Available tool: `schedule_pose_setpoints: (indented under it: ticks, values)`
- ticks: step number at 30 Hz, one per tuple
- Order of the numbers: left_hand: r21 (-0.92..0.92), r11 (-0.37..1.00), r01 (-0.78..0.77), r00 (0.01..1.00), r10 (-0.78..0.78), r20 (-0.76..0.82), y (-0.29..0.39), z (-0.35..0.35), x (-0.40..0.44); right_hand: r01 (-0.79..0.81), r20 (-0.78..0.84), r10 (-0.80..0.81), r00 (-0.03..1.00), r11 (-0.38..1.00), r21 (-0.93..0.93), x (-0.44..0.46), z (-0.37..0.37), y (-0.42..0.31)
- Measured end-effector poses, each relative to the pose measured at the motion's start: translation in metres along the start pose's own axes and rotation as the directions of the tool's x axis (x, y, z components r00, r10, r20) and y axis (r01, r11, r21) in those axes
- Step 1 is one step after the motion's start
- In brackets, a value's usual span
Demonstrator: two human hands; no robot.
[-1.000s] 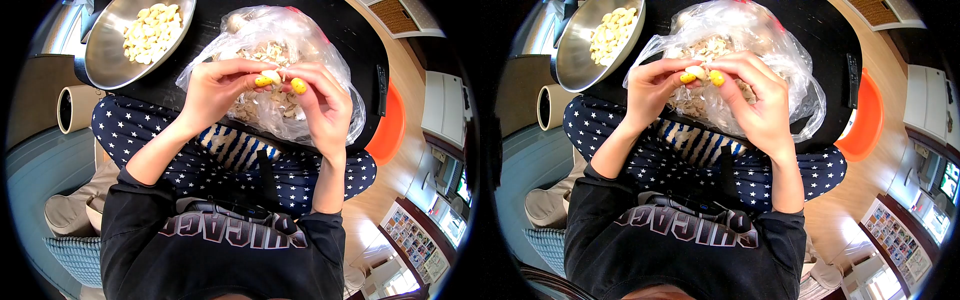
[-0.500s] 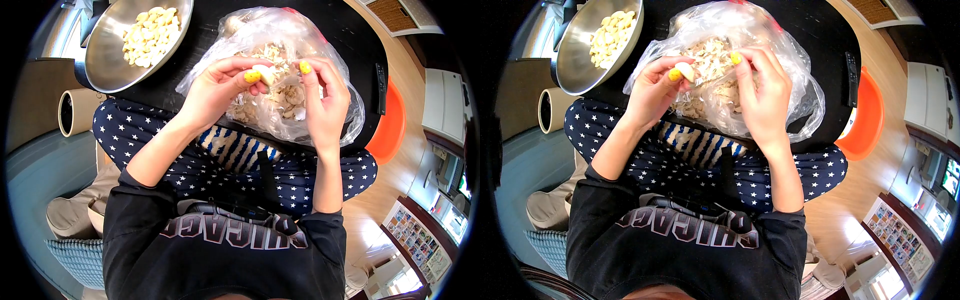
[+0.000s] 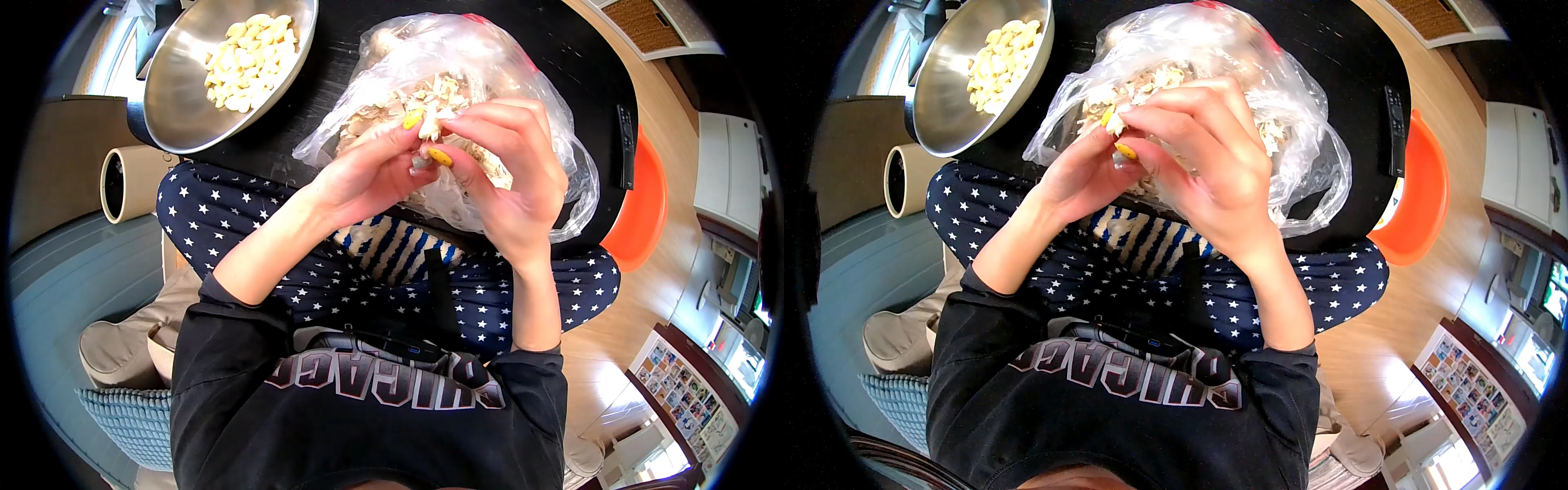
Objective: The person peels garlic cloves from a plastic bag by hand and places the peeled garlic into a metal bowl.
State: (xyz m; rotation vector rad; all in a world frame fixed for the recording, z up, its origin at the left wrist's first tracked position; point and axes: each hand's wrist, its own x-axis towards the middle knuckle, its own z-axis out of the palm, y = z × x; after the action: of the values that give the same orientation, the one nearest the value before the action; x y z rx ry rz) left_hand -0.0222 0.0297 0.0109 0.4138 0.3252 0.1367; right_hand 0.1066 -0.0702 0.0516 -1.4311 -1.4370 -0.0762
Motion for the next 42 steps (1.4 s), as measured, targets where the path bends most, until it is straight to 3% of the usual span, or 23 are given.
schedule_pose_setpoints:
  ticks: [4,9,16,22,24,29,31,35,37,40,42]
  values:
    - [0.003,1.000,0.015,1.000,-0.015,0.024,-0.003,0.001,-0.001,0.056,-0.034,-0.056,0.998,0.998,-0.006,-0.003,0.003,0.003]
    - [-0.036,0.994,0.101,0.957,-0.087,0.277,-0.004,-0.013,0.002,0.018,-0.008,-0.017,1.000,0.997,0.078,-0.005,0.002,-0.001]
    - [0.008,0.997,0.081,0.960,-0.080,0.268,-0.002,-0.011,0.001,-0.073,-0.044,0.081,0.996,0.984,0.161,-0.007,0.005,-0.004]
    - [0.008,0.999,0.034,0.966,-0.035,0.256,-0.001,-0.001,0.001,-0.044,-0.049,0.053,0.997,0.986,0.158,-0.007,0.005,-0.001]
    - [0.083,0.993,-0.078,0.972,0.058,0.229,-0.005,-0.004,0.002,-0.066,-0.043,0.074,0.996,0.986,0.153,-0.007,0.005,0.001]
    - [0.165,0.978,-0.130,0.966,0.087,0.243,-0.007,-0.013,0.007,-0.115,-0.033,0.120,0.992,0.985,0.129,-0.009,0.006,0.002]
    - [0.196,0.969,-0.147,0.965,0.097,0.243,-0.007,-0.013,0.007,-0.172,0.001,0.176,0.984,0.961,0.217,-0.009,0.006,0.001]
    - [-0.008,1.000,-0.024,0.969,0.025,0.245,-0.003,-0.011,0.006,-0.222,0.015,0.227,0.974,0.934,0.280,-0.012,0.001,0.006]
    - [-0.091,0.996,0.027,0.973,-0.005,0.230,-0.003,-0.014,0.007,-0.319,-0.029,0.363,0.931,0.852,0.415,-0.012,-0.003,0.008]
    - [-0.194,0.979,0.057,0.941,0.012,0.337,-0.003,-0.018,0.010,-0.313,-0.075,0.383,0.921,0.840,0.442,-0.013,-0.007,0.017]
    - [-0.225,0.972,0.065,0.971,-0.010,0.237,-0.001,-0.012,0.007,-0.336,-0.125,0.434,0.892,0.822,0.459,-0.011,-0.007,0.017]
